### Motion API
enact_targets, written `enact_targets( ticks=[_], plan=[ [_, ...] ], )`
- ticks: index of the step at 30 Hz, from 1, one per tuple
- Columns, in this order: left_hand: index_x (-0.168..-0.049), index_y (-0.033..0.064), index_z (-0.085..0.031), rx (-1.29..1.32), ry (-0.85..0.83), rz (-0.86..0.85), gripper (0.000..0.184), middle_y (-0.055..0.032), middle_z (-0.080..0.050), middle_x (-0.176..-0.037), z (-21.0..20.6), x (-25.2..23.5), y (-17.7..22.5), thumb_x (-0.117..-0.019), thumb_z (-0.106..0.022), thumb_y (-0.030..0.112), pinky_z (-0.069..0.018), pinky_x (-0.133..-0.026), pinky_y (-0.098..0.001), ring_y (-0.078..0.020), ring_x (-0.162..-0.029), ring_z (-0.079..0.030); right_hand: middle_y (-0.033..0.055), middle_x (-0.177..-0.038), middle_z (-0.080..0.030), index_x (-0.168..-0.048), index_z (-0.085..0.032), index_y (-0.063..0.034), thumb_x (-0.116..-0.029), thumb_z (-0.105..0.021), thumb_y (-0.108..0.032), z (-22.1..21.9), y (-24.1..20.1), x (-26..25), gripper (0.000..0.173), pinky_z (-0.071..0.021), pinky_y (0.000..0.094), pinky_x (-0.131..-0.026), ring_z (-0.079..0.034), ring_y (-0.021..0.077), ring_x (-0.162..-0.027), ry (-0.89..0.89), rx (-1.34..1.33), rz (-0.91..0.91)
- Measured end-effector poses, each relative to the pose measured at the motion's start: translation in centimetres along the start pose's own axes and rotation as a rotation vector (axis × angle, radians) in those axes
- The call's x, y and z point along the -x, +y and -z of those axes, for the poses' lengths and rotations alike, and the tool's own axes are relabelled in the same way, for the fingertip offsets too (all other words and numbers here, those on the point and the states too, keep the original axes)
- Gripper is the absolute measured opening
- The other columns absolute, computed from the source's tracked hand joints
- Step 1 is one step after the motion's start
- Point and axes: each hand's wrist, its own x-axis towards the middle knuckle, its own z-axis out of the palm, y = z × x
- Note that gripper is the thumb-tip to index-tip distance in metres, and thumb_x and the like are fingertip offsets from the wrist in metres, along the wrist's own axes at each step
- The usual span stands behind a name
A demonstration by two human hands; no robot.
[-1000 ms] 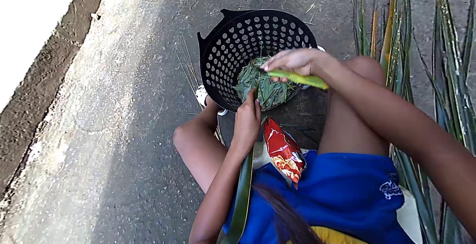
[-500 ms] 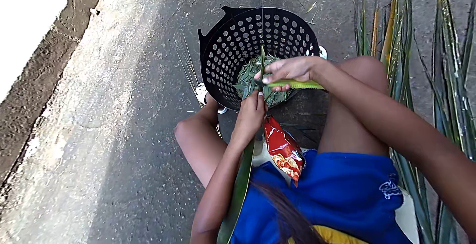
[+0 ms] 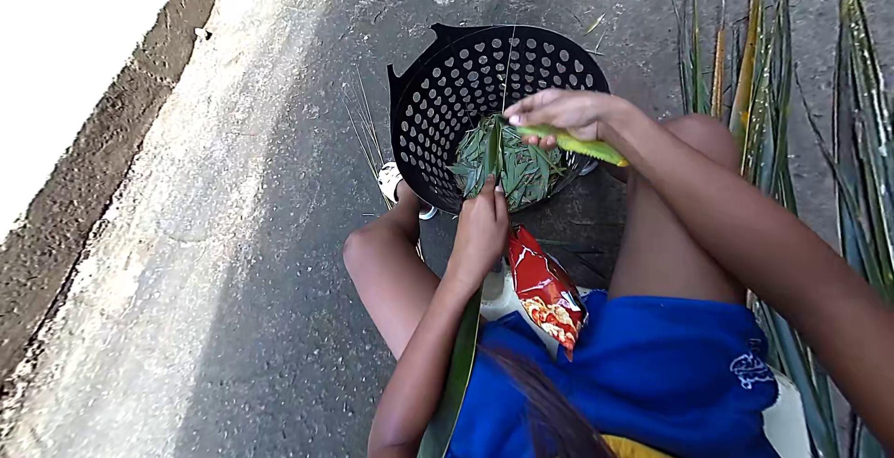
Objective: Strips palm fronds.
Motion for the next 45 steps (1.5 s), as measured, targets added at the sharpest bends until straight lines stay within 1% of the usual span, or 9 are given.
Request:
enact_targets(
  ticks=[5, 10, 17, 22, 25, 30, 37, 42, 45],
  plan=[
    [-0.105, -0.0126, -0.063, 0.0, 0.074, -0.034, 0.038, -0.0147, -0.061, -0.078, -0.1, 0.0, -0.2, -0.1106, -0.032, 0.007, -0.0476, -0.072, -0.0347, -0.0195, -0.072, -0.058, -0.0038, -0.063, -0.049, -0.11, -0.052, -0.0042, -0.1099, -0.036, -0.007, -1.8, 2.1, -0.2, 0.016, -0.0371, 0.0098, -0.042, -0.043, -0.0023, -0.043, -0.451, -0.011, -0.166],
    [-0.138, -0.0121, -0.054, 0.006, 0.052, -0.041, 0.042, -0.0169, -0.066, -0.085, 0.0, -0.1, 0.0, -0.1124, -0.029, 0.01, -0.0486, -0.073, -0.0351, -0.0212, -0.072, -0.058, -0.002, -0.065, -0.049, -0.117, -0.053, -0.0013, -0.1084, -0.044, -0.006, -1.5, 1.0, -0.4, 0.013, -0.0404, 0.0108, -0.043, -0.046, -0.0004, -0.044, -0.265, -0.006, -0.155],
    [-0.143, -0.0106, -0.049, -0.028, 0.035, -0.026, 0.043, -0.0164, -0.065, -0.085, -0.4, 0.3, 0.0, -0.1128, -0.029, 0.011, -0.0484, -0.074, -0.0349, -0.0211, -0.073, -0.058, -0.0048, -0.065, -0.05, -0.099, -0.06, -0.0033, -0.1096, -0.044, -0.011, 0.7, -0.2, -0.6, 0.02, -0.0391, 0.0123, -0.045, -0.045, -0.0012, -0.047, 0.125, 0.035, 0.012],
    [-0.144, -0.0138, -0.047, -0.036, 0.072, -0.05, 0.042, -0.0223, -0.069, -0.091, -0.3, 0.5, 0.2, -0.1114, -0.032, 0.009, -0.0515, -0.083, -0.0408, -0.0293, -0.083, -0.066, -0.0031, -0.066, -0.053, -0.124, -0.055, -0.0009, -0.1099, -0.041, -0.01, -0.9, 1.2, 0.3, 0.022, -0.0405, 0.0114, -0.044, -0.048, -0.0011, -0.047, -0.239, 0.006, -0.077],
    [-0.112, -0.0158, -0.062, -0.064, 0.198, -0.147, 0.031, -0.0222, -0.065, -0.08, -0.9, 0.8, -0.1, -0.1079, -0.038, 0.003, -0.0522, -0.076, -0.0435, -0.0315, -0.078, -0.066, -0.0037, -0.061, -0.051, -0.111, -0.057, -0.0025, -0.1092, -0.043, -0.01, -1.8, 1.8, 0.1, 0.016, -0.0384, 0.0101, -0.042, -0.046, -0.0021, -0.043, -0.403, 0.028, -0.131],
    [-0.143, -0.015, -0.047, -0.073, 0.219, -0.125, 0.04, -0.0238, -0.068, -0.087, -0.4, 0.7, 0.2, -0.1089, -0.037, 0.004, -0.0523, -0.079, -0.0438, -0.0328, -0.079, -0.066, -0.0023, -0.063, -0.051, -0.116, -0.058, 0.0025, -0.1073, -0.046, -0.005, -1.5, 0.6, -0.2, 0.017, -0.0386, 0.0101, -0.043, -0.045, -0.0016, -0.043, -0.292, 0.087, -0.065],
    [-0.147, -0.0141, -0.043, -0.153, 0.233, -0.135, 0.043, -0.029, -0.07, -0.094, -0.8, 0.5, 0.2, -0.1087, -0.038, 0.004, -0.0536, -0.081, -0.0488, -0.0396, -0.083, -0.068, 0.0028, -0.064, -0.055, -0.133, -0.054, 0.0056, -0.1022, -0.056, -0.001, -1.3, 0.0, -0.3, 0.032, -0.0392, 0.0126, -0.043, -0.046, 0.0013, -0.043, -0.148, 0.164, 0.016],
    [-0.15, -0.0149, -0.037, -0.224, 0.194, -0.091, 0.048, -0.0319, -0.069, -0.107, -1.1, 0.6, 0.0, -0.1074, -0.043, 0.006, -0.0544, -0.086, -0.05, -0.0426, -0.092, -0.07, 0.001, -0.07, -0.051, -0.124, -0.059, 0.0072, -0.108, -0.05, -0.012, -0.2, -0.2, -0.6, 0.027, -0.0382, 0.0143, -0.05, -0.044, 0.0009, -0.051, 0.073, 0.28, 0.134],
    [-0.149, -0.0155, -0.038, -0.211, 0.205, -0.112, 0.048, -0.0318, -0.069, -0.105, -1.2, 0.6, -0.1, -0.1062, -0.045, 0.005, -0.0547, -0.085, -0.0498, -0.0426, -0.09, -0.07, -0.0007, -0.073, -0.051, -0.123, -0.057, 0.0033, -0.109, -0.046, -0.011, -0.2, -0.3, 0.1, 0.023, -0.04, 0.0121, -0.047, -0.045, -0.0007, -0.049, -0.04, 0.168, 0.053]
  ],
)
